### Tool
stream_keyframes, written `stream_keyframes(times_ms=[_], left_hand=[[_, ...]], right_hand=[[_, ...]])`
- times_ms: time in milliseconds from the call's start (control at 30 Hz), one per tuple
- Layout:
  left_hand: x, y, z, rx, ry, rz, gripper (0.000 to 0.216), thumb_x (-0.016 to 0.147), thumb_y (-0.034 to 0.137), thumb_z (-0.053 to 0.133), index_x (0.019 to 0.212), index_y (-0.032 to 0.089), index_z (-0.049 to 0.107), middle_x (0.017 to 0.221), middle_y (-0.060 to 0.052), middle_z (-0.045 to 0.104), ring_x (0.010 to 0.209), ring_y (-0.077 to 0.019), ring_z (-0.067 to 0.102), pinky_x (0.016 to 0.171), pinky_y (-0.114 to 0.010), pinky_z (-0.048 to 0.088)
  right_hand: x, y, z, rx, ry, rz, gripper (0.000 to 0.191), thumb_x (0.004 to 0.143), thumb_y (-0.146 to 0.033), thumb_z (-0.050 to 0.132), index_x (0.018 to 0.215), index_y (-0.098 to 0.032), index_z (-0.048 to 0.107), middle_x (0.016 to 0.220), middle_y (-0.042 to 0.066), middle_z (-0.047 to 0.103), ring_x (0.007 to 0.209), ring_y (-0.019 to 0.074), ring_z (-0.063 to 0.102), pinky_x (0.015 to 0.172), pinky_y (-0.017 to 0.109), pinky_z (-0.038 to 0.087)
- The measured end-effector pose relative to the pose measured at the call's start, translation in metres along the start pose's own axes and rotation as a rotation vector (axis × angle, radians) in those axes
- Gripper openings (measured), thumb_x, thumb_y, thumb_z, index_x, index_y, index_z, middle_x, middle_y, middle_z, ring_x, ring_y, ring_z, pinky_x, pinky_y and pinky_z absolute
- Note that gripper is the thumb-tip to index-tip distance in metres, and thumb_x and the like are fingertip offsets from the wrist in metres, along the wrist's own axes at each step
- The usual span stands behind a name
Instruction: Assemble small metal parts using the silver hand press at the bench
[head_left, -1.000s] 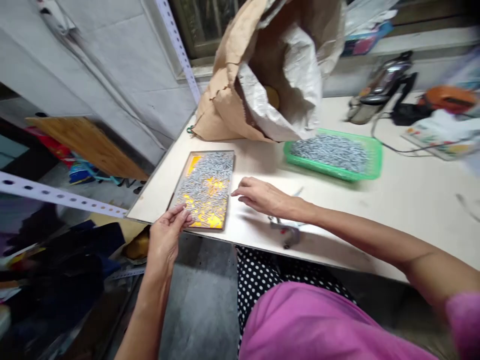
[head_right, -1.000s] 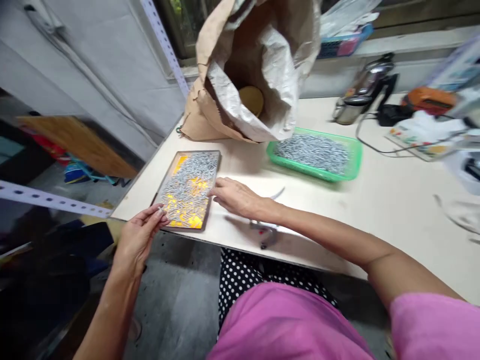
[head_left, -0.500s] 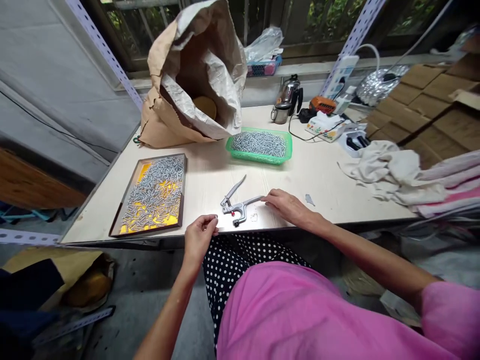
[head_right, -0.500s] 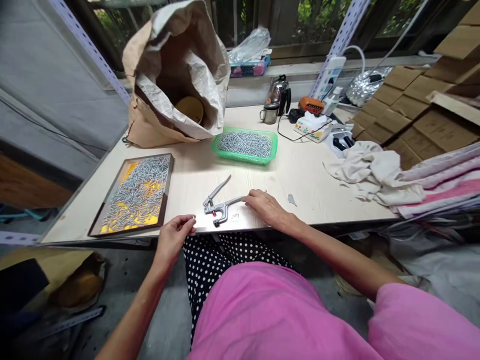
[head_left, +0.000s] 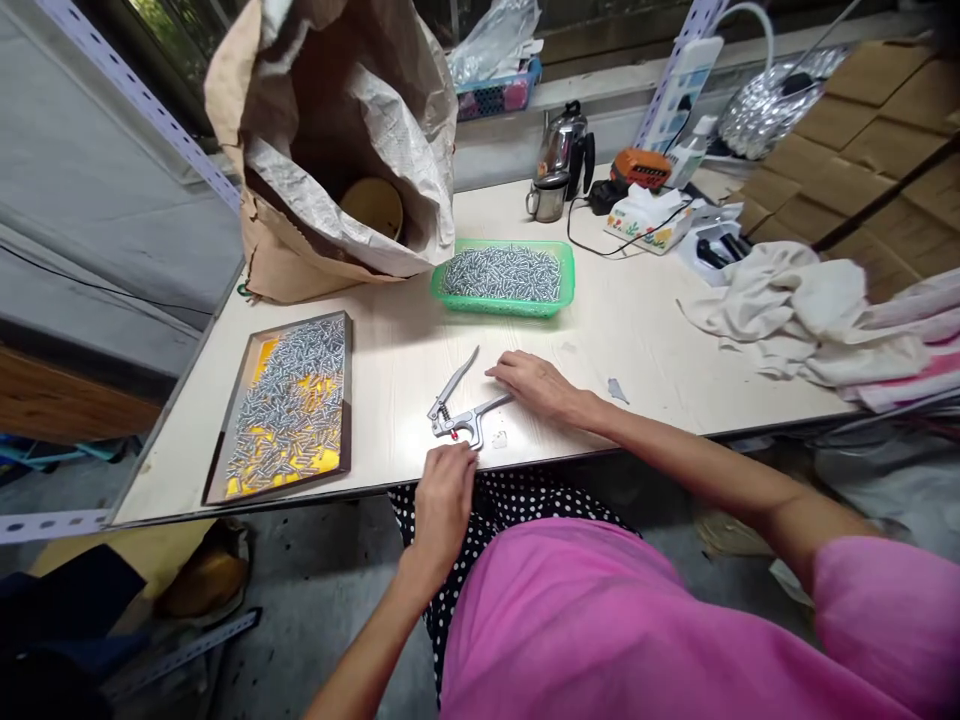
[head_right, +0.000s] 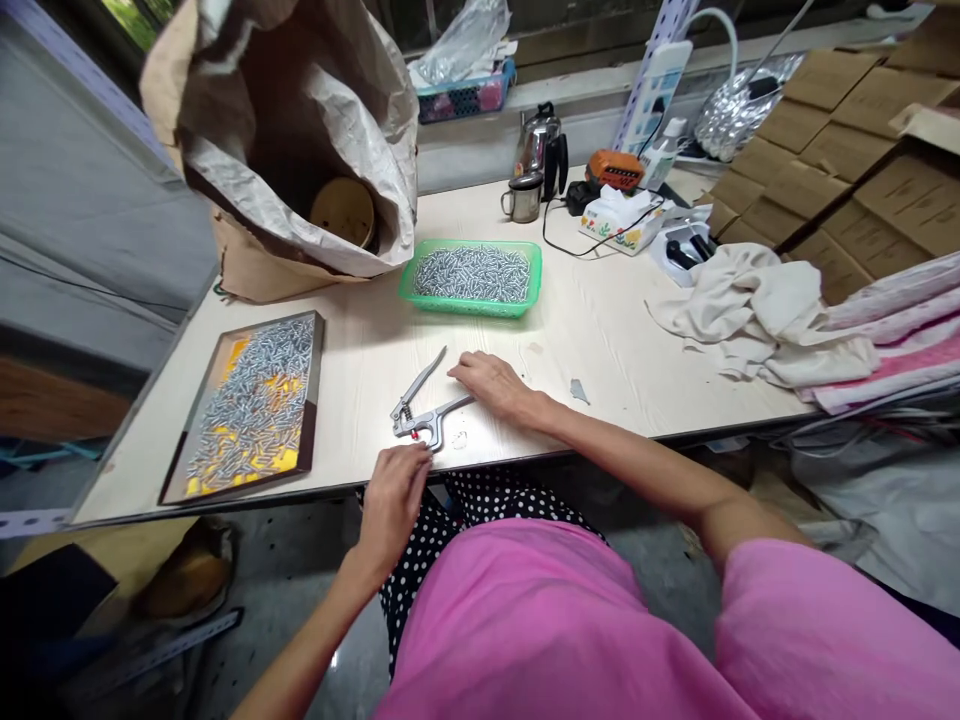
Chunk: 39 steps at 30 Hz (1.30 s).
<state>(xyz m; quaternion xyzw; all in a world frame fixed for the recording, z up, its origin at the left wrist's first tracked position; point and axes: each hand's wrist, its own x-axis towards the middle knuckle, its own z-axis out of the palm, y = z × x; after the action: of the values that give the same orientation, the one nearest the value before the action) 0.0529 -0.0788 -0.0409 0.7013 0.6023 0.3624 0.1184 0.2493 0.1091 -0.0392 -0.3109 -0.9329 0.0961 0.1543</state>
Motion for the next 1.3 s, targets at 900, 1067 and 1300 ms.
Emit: stream_keyframes(times_ms=[900,1067,1300], left_hand=[[0.032,0.015,-0.02,-0.313,0.063,-0.68,0.033,0.085,0.049,0.075,0.091,0.017,0.077,0.085,-0.006,0.073,0.078,-0.0192,0.069,0.071,-0.03,0.057],[0.057,0.007,-0.025,-0.574,-0.083,-1.007,0.061,0.051,0.065,0.09,0.077,0.013,0.074,0.059,0.002,0.061,0.046,-0.0069,0.043,0.043,-0.021,0.032],[0.066,0.0,-0.029,-0.47,-0.241,-1.07,0.057,0.05,0.068,0.088,0.061,0.016,0.067,0.044,0.005,0.048,0.038,-0.0053,0.033,0.038,-0.02,0.021]], right_hand=[[0.094,0.034,0.014,-0.248,-0.14,-0.365,0.026,0.107,-0.013,0.047,0.095,-0.018,0.069,0.094,0.008,0.069,0.095,0.0234,0.048,0.076,0.037,0.03],[0.089,0.033,0.016,-0.237,-0.148,-0.322,0.028,0.108,-0.014,0.044,0.095,-0.02,0.067,0.094,0.008,0.068,0.098,0.0245,0.049,0.076,0.037,0.033],[0.078,0.038,0.022,-0.206,-0.078,-0.297,0.035,0.107,-0.011,0.036,0.093,-0.022,0.066,0.094,0.009,0.066,0.098,0.0259,0.047,0.081,0.04,0.033]])
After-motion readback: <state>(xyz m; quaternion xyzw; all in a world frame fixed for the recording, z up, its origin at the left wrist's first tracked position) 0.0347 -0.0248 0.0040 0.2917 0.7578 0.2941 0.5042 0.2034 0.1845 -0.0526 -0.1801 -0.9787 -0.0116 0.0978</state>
